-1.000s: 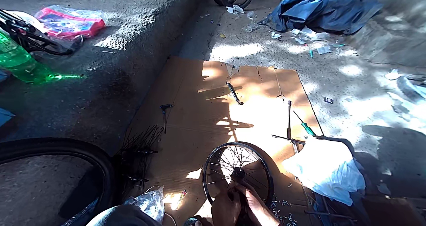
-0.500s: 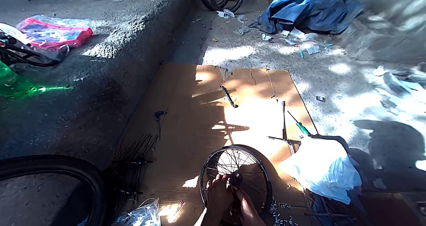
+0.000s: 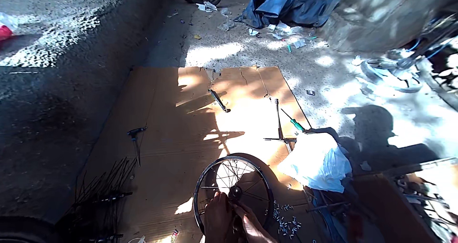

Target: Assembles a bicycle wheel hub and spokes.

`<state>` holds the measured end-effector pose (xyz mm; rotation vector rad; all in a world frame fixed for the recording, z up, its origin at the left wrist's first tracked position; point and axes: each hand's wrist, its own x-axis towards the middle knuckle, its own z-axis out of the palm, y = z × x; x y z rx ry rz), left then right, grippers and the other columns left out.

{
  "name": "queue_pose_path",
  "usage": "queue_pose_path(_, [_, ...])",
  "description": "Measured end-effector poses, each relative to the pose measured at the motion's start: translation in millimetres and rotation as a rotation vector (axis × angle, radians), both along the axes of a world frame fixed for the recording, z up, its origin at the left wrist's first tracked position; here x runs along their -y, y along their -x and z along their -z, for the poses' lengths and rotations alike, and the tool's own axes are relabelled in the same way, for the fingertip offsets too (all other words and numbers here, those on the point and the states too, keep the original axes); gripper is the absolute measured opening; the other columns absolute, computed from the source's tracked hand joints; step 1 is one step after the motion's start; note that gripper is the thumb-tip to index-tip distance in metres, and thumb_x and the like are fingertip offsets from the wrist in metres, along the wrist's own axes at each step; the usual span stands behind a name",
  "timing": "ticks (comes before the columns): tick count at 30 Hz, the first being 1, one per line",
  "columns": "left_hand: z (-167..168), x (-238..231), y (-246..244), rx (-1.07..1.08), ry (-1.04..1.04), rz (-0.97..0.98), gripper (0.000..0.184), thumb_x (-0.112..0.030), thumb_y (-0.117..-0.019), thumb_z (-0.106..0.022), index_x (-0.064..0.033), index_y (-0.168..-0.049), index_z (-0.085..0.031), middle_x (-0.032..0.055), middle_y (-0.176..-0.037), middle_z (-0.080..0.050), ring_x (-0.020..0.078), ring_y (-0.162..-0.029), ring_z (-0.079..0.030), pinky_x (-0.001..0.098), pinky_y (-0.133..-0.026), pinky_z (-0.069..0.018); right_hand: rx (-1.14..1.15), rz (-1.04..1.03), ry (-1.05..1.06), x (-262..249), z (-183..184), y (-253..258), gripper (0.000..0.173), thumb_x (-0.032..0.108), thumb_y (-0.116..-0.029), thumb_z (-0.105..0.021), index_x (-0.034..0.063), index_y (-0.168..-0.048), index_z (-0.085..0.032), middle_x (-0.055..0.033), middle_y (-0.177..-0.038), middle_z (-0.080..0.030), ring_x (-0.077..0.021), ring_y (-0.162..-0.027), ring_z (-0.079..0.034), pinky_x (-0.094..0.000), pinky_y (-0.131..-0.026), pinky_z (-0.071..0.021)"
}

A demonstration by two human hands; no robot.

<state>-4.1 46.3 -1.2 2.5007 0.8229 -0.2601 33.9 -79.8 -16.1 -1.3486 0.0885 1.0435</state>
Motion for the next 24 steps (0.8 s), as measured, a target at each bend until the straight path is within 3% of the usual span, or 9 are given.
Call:
queue_pose_path(2, [11, 6, 6, 0.103, -0.125, 0.008, 0.023, -0.024, -0.0922, -0.061, -0.0064, -0.102, -0.072, 0.0146, -0.108, -0.072, 0.0321, -0.103, -0.07, 0.0505, -0.088, -0.0559, 0.006, -0.039, -0.013, 3, 4, 1, 0.034, 0.029, -0.1101, -0.042, 0.0115, -0.127, -0.065, -0.0029, -0.073, -0.059, -0.0098, -0.05, -0.048, -0.0268, -0.047, -0.0443])
queue_pose_path(4, [10, 4, 7, 0.065, -0.112, -0.023, 0.027, -0.031, -0.0882, -0.061, -0.009, -0.098, -0.072, 0.0103, -0.102, -0.073, 0.028, -0.098, -0.072, 0.0504, -0.084, -0.0568, 0.013, -0.062, -0.017, 5, 9, 0, 0.033, 0.031, -0.11, -0.041, 0.0112, -0.121, -0.066, -0.0018, -0.067, -0.055, -0.0104, -0.048, -0.047, -0.0276, -0.045, -0.044])
queue_pose_path(8, [-17, -24, -6, -0.254, 0.191, -0.019, 0.038, -0.043, -0.085, -0.067, -0.0114, -0.106, -0.069, 0.0093, -0.105, -0.071, 0.0282, -0.102, -0.069, 0.0541, -0.089, -0.0537, -0.058, -0.121, -0.022, 6, 5, -5, 0.031, 0.028, -0.1081, -0.044, 0.0112, -0.121, -0.067, -0.0035, -0.073, -0.063, -0.0096, -0.048, -0.048, -0.0263, -0.044, -0.043])
queue_pose_path(12, [-18, -30, -7, -0.284, 0.255, -0.041, 0.033, -0.035, -0.0861, -0.067, -0.0113, -0.109, -0.069, 0.0117, -0.109, -0.071, 0.0304, -0.106, -0.068, 0.0551, -0.091, -0.053, -0.158, -0.14, -0.067, 0, 4, -5, 0.029, 0.024, -0.1058, -0.047, 0.0109, -0.127, -0.062, -0.0053, -0.077, -0.066, -0.0096, -0.05, -0.051, -0.026, -0.046, -0.0445])
queue_pose_path(15, [-11, -35, -5, -0.254, 0.327, -0.083, 0.031, -0.034, -0.0837, -0.069, -0.0123, -0.106, -0.07, 0.0105, -0.111, -0.069, 0.029, -0.106, -0.066, 0.055, -0.092, -0.0526, -0.094, -0.104, -0.105, -5, 5, -4, 0.03, 0.026, -0.1051, -0.051, 0.0114, -0.13, -0.062, -0.0069, -0.079, -0.066, -0.0109, -0.052, -0.053, -0.0267, -0.048, -0.0467])
queue_pose_path(20, [-16, -32, -2, -0.329, 0.354, -0.136, 0.04, -0.033, -0.0812, -0.074, -0.0106, -0.113, -0.067, 0.0125, -0.116, -0.068, 0.0311, -0.111, -0.065, 0.0579, -0.093, -0.0514, -0.172, -0.018, -0.155, -6, 3, -8, 0.019, 0.017, -0.1003, -0.052, 0.0081, -0.112, -0.065, -0.0034, -0.069, -0.058, -0.0104, -0.052, -0.051, -0.0266, -0.047, -0.0458])
queue_pose_path(24, [-19, -27, 10, -0.419, 0.345, -0.109, 0.047, -0.037, -0.0828, -0.074, -0.0106, -0.121, -0.066, 0.0138, -0.122, -0.068, 0.0325, -0.115, -0.065, 0.0592, -0.095, -0.0519, -0.098, -0.104, -0.088, -3, 9, -16, 0.014, 0.015, -0.1, -0.055, 0.0062, -0.099, -0.064, -0.0022, -0.066, -0.058, -0.0104, -0.052, -0.052, -0.0266, -0.048, -0.0463])
